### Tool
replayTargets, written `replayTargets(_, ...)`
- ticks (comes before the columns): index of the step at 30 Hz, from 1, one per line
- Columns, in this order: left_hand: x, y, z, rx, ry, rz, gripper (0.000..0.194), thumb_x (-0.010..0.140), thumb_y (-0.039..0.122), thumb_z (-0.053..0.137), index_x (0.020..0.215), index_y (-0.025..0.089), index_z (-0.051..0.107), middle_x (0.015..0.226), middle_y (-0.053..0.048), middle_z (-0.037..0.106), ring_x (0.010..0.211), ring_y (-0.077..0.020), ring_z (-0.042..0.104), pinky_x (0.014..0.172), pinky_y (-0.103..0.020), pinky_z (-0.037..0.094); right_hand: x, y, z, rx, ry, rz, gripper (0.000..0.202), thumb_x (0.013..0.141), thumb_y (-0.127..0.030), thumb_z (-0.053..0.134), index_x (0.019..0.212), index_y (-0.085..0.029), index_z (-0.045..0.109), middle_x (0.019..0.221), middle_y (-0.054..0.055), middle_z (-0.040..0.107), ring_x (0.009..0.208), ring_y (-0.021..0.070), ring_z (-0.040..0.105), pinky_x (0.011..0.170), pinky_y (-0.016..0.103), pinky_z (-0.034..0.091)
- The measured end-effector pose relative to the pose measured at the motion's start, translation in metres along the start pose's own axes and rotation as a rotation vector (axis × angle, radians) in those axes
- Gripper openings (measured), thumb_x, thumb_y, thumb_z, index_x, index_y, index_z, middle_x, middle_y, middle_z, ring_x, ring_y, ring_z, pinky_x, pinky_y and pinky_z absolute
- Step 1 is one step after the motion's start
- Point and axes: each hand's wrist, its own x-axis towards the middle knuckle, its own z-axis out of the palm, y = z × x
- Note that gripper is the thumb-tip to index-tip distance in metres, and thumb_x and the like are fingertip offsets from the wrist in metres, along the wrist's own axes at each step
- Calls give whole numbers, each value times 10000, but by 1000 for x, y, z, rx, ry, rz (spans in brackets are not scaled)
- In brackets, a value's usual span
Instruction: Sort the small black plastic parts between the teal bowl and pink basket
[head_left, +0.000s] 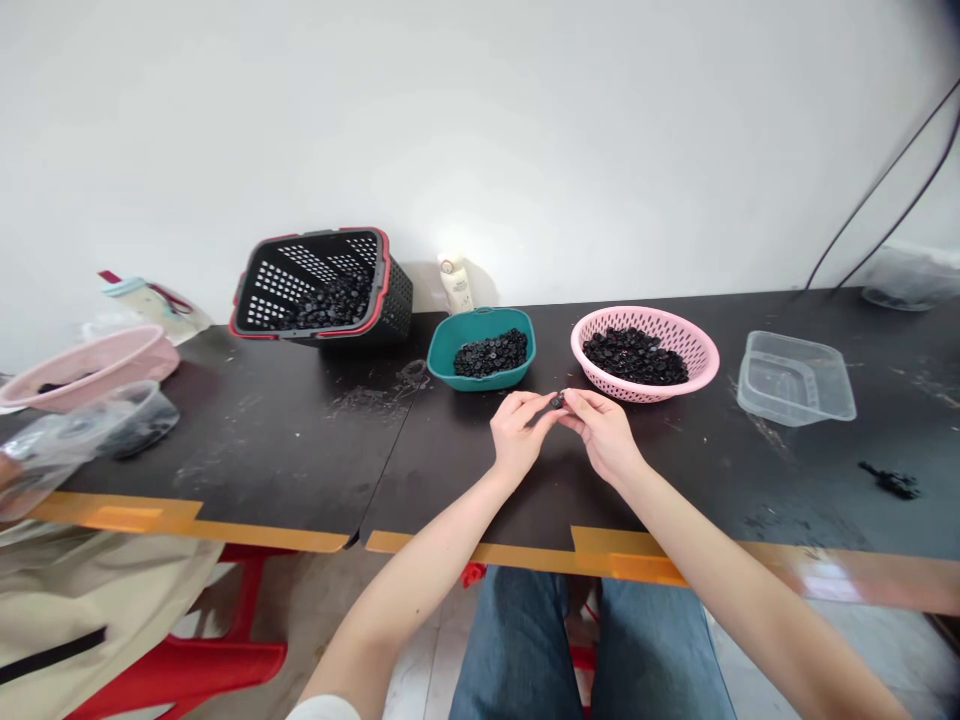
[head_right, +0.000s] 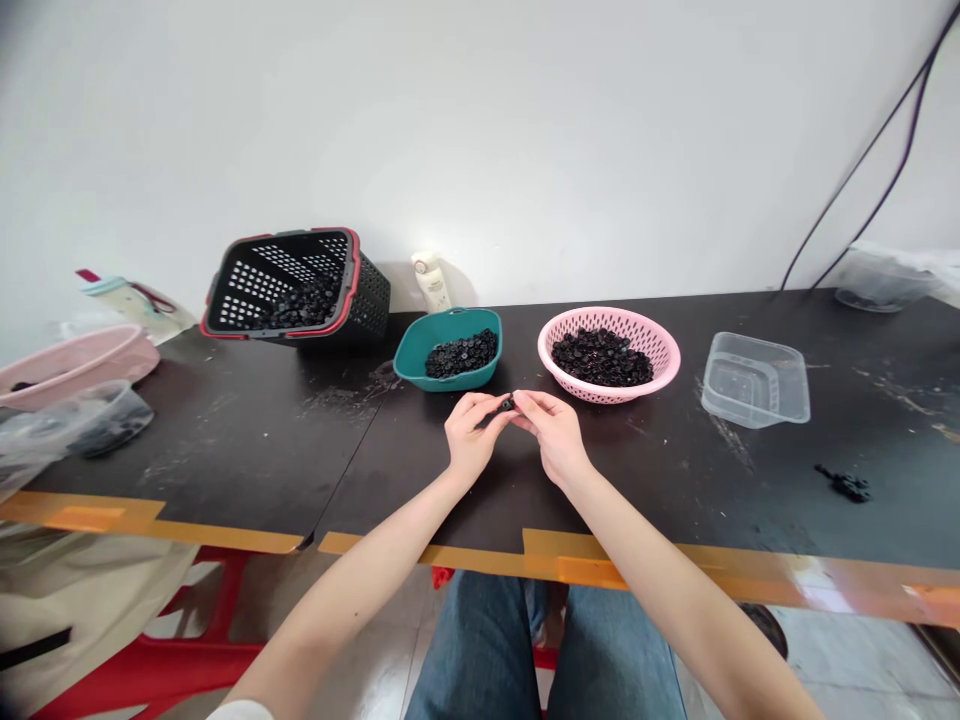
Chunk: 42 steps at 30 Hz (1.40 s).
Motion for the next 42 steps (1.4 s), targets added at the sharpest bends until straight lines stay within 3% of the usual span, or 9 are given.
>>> replayTargets(31, -1, -6, -2, 49, -5, 70, 227, 799, 257, 659, 1021, 224, 691, 826, -23, 648, 774, -126, 596, 711, -272, 505, -2, 6, 1, 24, 4, -40, 232, 657, -346, 773, 811, -180, 725, 831, 29, 696, 743, 119, 634, 758, 286, 558)
replayTargets(42, -1, -5, -2, 40, 3, 68, 290, 792, 247, 667, 1082, 237, 666, 852, -17, 628, 776, -113, 596, 715, -252, 510, -4, 6, 2, -70, 23, -140, 215, 664, -345, 763, 819, -198, 739, 861, 31, 703, 774, 142, 635, 832, 339, 527)
